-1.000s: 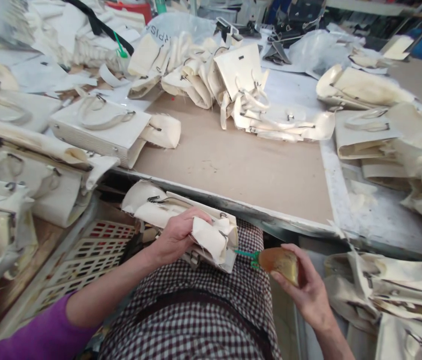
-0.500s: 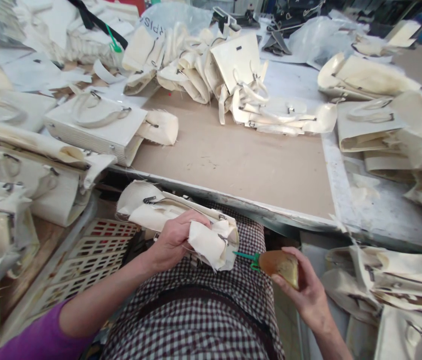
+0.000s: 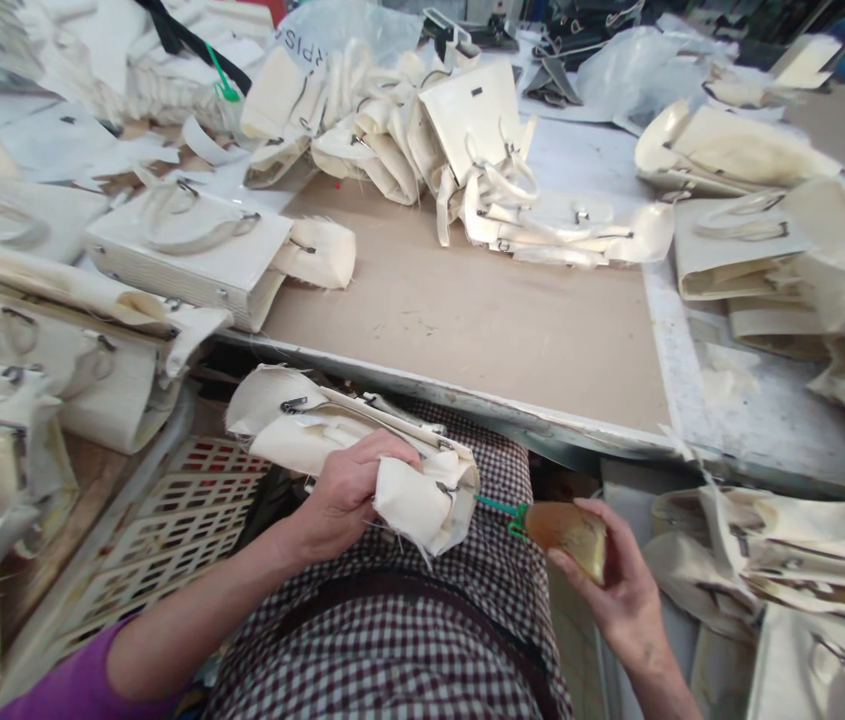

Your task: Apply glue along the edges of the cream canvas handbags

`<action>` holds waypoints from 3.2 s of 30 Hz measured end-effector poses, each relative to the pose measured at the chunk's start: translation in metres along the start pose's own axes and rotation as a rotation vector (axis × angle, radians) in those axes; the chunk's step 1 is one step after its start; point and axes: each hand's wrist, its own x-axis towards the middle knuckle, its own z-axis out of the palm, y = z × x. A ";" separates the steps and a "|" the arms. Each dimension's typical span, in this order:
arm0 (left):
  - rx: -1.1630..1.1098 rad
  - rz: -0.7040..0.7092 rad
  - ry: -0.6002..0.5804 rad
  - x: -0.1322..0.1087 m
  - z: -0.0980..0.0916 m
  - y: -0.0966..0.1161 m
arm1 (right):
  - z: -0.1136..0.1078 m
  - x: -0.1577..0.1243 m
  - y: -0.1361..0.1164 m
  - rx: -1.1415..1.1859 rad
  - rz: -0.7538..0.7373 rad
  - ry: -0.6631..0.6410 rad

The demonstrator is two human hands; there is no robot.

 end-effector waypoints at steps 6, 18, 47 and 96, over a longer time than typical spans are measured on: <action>0.022 0.034 -0.017 0.001 0.001 0.003 | -0.006 -0.002 -0.010 -0.036 -0.036 -0.150; 0.013 0.003 0.029 -0.005 -0.003 0.008 | -0.001 -0.005 -0.009 0.074 0.150 -0.152; 0.061 -0.094 0.097 -0.040 -0.001 0.017 | 0.013 -0.021 -0.030 0.112 0.317 0.101; 0.036 -0.109 0.084 -0.037 0.004 0.020 | 0.010 -0.034 -0.092 0.406 0.680 0.061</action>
